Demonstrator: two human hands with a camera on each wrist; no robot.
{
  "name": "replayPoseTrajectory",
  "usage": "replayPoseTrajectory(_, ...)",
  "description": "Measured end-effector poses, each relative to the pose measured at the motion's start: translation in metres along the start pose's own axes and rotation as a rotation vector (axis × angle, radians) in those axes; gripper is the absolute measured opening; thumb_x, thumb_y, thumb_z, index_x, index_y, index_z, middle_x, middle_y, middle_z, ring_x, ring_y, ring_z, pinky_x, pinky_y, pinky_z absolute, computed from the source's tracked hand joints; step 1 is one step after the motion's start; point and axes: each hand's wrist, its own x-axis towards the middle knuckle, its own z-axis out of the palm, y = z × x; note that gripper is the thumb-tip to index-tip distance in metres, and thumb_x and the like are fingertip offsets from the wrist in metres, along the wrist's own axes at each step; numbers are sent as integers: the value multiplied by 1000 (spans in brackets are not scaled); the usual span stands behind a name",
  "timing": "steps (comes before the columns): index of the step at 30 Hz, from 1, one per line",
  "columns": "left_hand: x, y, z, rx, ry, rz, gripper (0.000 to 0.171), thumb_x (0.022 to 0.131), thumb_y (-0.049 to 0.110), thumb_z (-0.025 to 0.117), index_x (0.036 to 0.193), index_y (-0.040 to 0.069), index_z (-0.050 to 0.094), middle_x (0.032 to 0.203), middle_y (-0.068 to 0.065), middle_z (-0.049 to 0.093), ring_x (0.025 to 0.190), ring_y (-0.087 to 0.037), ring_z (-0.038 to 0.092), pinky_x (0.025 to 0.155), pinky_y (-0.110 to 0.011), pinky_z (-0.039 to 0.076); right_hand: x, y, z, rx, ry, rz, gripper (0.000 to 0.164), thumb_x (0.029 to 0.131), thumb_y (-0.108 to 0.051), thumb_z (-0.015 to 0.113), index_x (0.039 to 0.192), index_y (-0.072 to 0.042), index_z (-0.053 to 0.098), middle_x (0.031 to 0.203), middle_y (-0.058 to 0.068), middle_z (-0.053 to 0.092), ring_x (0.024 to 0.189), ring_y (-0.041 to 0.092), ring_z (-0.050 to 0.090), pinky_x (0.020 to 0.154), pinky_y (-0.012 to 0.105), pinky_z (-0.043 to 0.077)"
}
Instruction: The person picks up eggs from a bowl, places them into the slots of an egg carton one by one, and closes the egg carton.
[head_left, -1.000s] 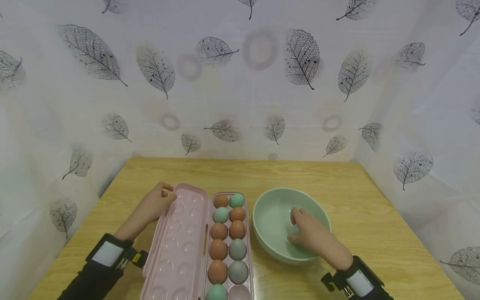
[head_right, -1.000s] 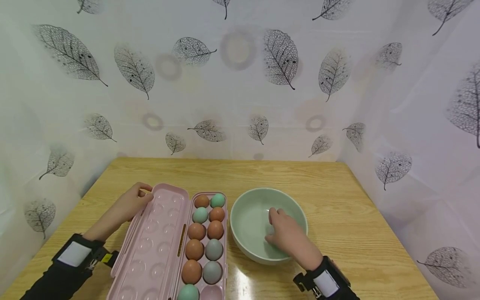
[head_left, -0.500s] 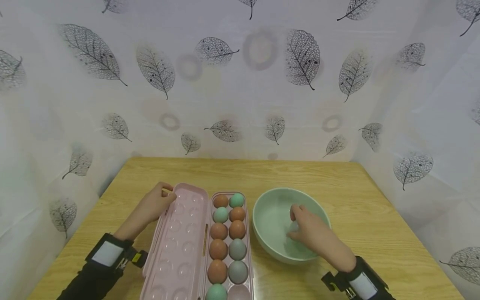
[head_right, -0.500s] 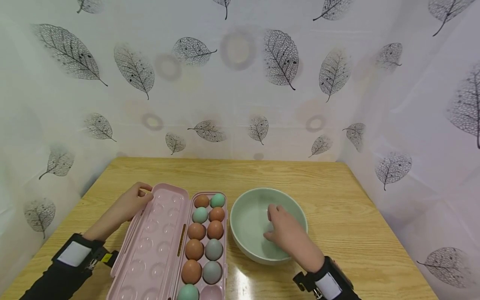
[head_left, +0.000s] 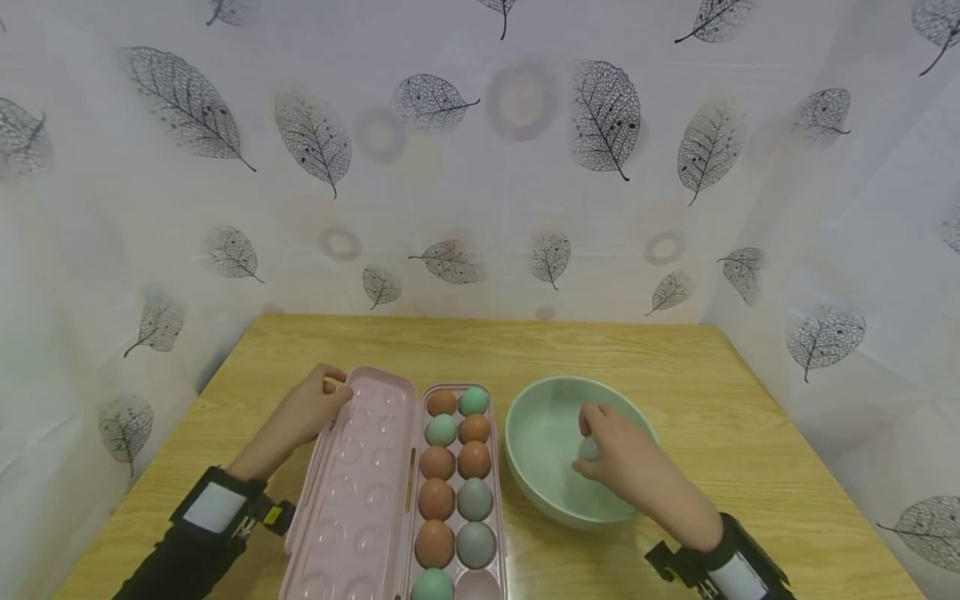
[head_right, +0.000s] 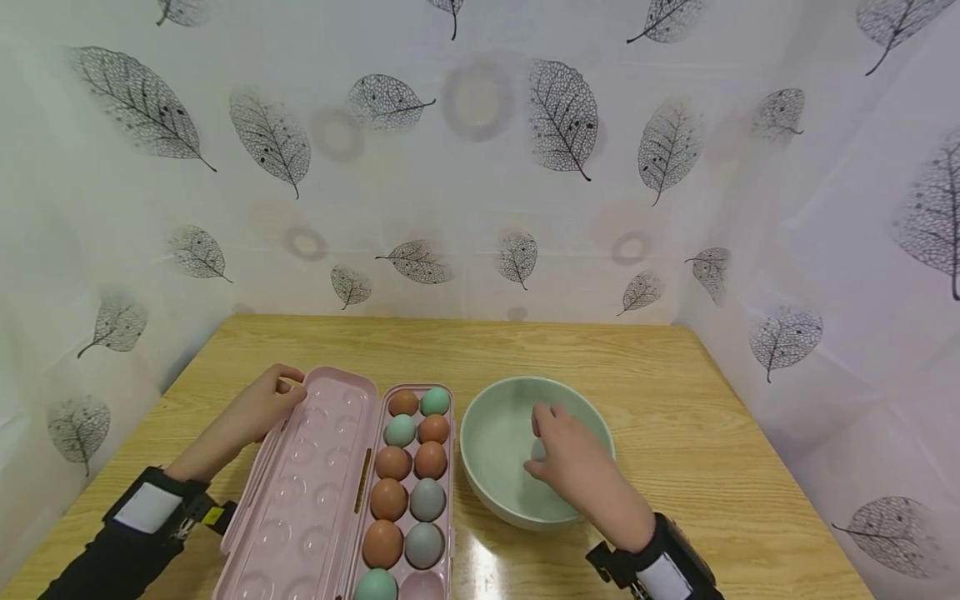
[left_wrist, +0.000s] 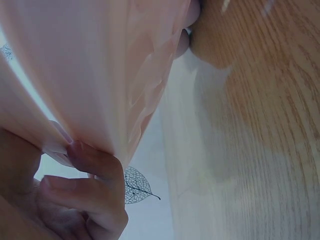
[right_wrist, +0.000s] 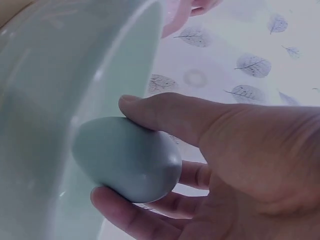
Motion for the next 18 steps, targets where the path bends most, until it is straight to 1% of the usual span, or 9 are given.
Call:
replayPoseTrajectory(5,1,-1,0,-6,-4,-9,53,101,26,47,143,-5,39,133,-37,54,100,-34,65,67,-32,56,-4,-4,-6,-16,6,-12,41,77,-18,87,98,-9,53,88,2,53,75,15,48,62,27,43)
replayPoseTrajectory(12,-1,-1,1,-20,-9,-12,53,101,26,46,143,-6,39,136,-39,51,109,-39,64,72,-36,59,-5,-7,-13,-11,7,-36,40,78,-19,86,99,-9,54,88,1,54,76,13,49,63,26,44)
replayPoseTrajectory(15,-1,0,1,-19,-8,-9,53,101,26,46,143,-6,39,136,-39,52,109,-39,64,72,-36,59,-6,-7,-15,-19,21,-54,41,78,-19,87,98,-9,53,89,1,54,76,13,49,65,27,45)
replayPoseTrajectory(18,-1,1,0,-13,-1,-3,52,101,25,46,142,-6,40,133,-38,53,104,-37,65,71,-35,58,-7,-8,-18,-19,27,-69,41,78,-19,87,98,-10,53,89,1,54,76,13,50,65,27,45)
